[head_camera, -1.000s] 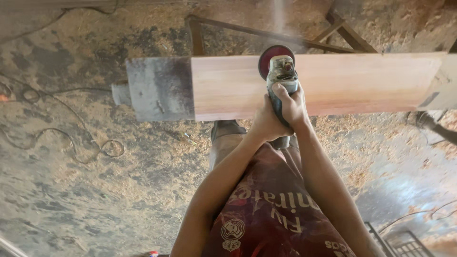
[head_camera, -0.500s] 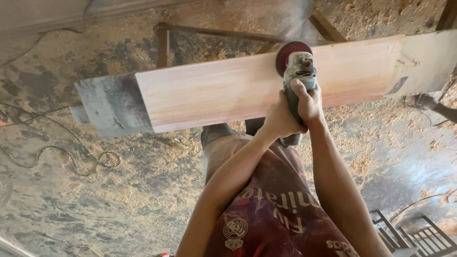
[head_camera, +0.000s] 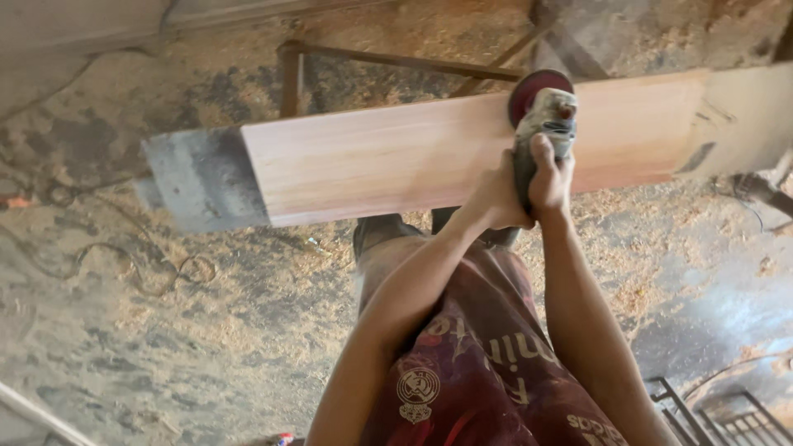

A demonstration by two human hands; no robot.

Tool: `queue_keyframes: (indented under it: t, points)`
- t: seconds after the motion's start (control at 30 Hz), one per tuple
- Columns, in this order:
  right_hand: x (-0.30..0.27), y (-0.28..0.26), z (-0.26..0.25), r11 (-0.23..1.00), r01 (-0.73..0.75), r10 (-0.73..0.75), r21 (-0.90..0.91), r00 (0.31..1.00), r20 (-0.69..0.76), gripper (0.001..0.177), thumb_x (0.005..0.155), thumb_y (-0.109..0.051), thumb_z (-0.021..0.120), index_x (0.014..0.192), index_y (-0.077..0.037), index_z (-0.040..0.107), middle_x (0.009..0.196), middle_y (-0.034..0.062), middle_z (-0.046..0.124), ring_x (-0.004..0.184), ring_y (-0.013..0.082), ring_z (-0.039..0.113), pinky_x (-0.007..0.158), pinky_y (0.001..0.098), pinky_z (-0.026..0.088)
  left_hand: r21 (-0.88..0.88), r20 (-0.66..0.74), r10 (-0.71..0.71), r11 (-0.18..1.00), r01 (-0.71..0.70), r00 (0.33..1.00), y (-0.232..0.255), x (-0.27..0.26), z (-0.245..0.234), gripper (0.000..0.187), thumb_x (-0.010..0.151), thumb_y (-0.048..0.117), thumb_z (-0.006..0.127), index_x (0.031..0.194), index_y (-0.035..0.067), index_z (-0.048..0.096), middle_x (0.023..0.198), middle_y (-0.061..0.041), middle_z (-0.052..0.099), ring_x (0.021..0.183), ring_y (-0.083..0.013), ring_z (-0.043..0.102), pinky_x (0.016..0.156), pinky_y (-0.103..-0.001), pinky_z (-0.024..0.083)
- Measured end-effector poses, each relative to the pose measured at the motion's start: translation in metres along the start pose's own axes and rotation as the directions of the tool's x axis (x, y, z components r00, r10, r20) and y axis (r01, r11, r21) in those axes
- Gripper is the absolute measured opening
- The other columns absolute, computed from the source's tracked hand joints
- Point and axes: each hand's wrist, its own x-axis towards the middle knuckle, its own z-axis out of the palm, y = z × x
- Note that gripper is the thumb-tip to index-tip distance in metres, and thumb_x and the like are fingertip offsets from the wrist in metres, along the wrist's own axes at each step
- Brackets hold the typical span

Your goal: The person sands the surface and edges of a wooden board using a handheld power sander, then moves the board to a different table and continues sanding.

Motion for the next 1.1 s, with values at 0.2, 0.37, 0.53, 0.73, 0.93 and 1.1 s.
queue_keyframes:
  t: [0.2,0.37,0.53,0.73,0.93,1.1]
  points:
    - [-0.036,0.007,0.123,0.987,0.112,-0.076,-0.118,0.959,0.274,0.041,0.097,-0.024,0.068,0.13,-0.001,0.059,0.114,0.0067,0.067,0.101,0.0157,0.062,0.091,0.0307,0.053,-0.08,-0.218,-0.086,0.994,0.07,0.972,-0.075,-0.077,-0.069,0.128,0.043,0.026,0.094,0.146,-0.007,0.026,0.104,-0.025,0.072,0.096,-0.0427,0.072,0.085,-0.046,0.061]
    - [-0.064,0.019,0.21,0.962,0.123,-0.014,-0.242,0.913,0.408,0.046,0.094,-0.029,0.07,0.129,0.0,0.06,0.112,0.0075,0.069,0.1,0.0163,0.065,0.09,0.0315,0.055,-0.223,-0.477,-0.052,0.973,-0.063,0.878,-0.127,-0.131,-0.108,0.115,0.043,0.027,0.092,0.139,-0.004,0.037,0.101,-0.023,0.073,0.094,-0.042,0.073,0.082,-0.047,0.062]
    - [-0.094,0.043,0.278,0.897,0.15,0.052,-0.415,0.898,0.437,0.054,0.089,-0.035,0.076,0.125,0.001,0.059,0.11,0.0096,0.071,0.098,0.0177,0.068,0.086,0.0325,0.056,-0.278,-0.561,-0.11,0.959,-0.062,0.821,-0.18,-0.172,-0.133,0.114,0.048,0.031,0.092,0.142,0.001,0.036,0.104,-0.019,0.075,0.093,-0.0372,0.076,0.084,-0.044,0.064]
    - [-0.122,0.051,0.331,0.885,0.075,0.17,-0.46,0.867,0.469,0.059,0.084,-0.037,0.077,0.124,0.002,0.058,0.107,0.0114,0.071,0.094,0.018,0.068,0.082,0.034,0.058,-0.369,-0.592,-0.121,0.92,-0.134,0.797,-0.215,-0.209,-0.154,0.128,0.05,0.029,0.093,0.152,0.003,0.022,0.115,-0.017,0.072,0.098,-0.0332,0.076,0.089,-0.042,0.063]
    - [-0.123,0.043,0.31,0.77,0.189,0.13,-0.609,0.889,0.44,0.059,0.086,-0.039,0.077,0.125,0.003,0.059,0.107,0.0129,0.072,0.096,0.0208,0.07,0.083,0.0355,0.056,-0.407,-0.52,-0.156,0.91,-0.083,0.84,-0.198,-0.208,-0.141,0.13,0.049,0.03,0.096,0.151,0.002,0.021,0.116,-0.018,0.071,0.099,-0.0322,0.075,0.089,-0.041,0.062]
    - [-0.112,0.026,0.259,0.965,0.057,0.078,-0.255,0.868,0.491,0.056,0.09,-0.035,0.071,0.131,0.0,0.056,0.111,0.0087,0.067,0.097,0.019,0.066,0.086,0.0342,0.058,-0.288,-0.407,-0.078,0.956,-0.047,0.91,-0.168,-0.178,-0.119,0.13,0.045,0.028,0.095,0.147,-0.008,0.024,0.11,-0.022,0.07,0.096,-0.0375,0.073,0.086,-0.043,0.062]
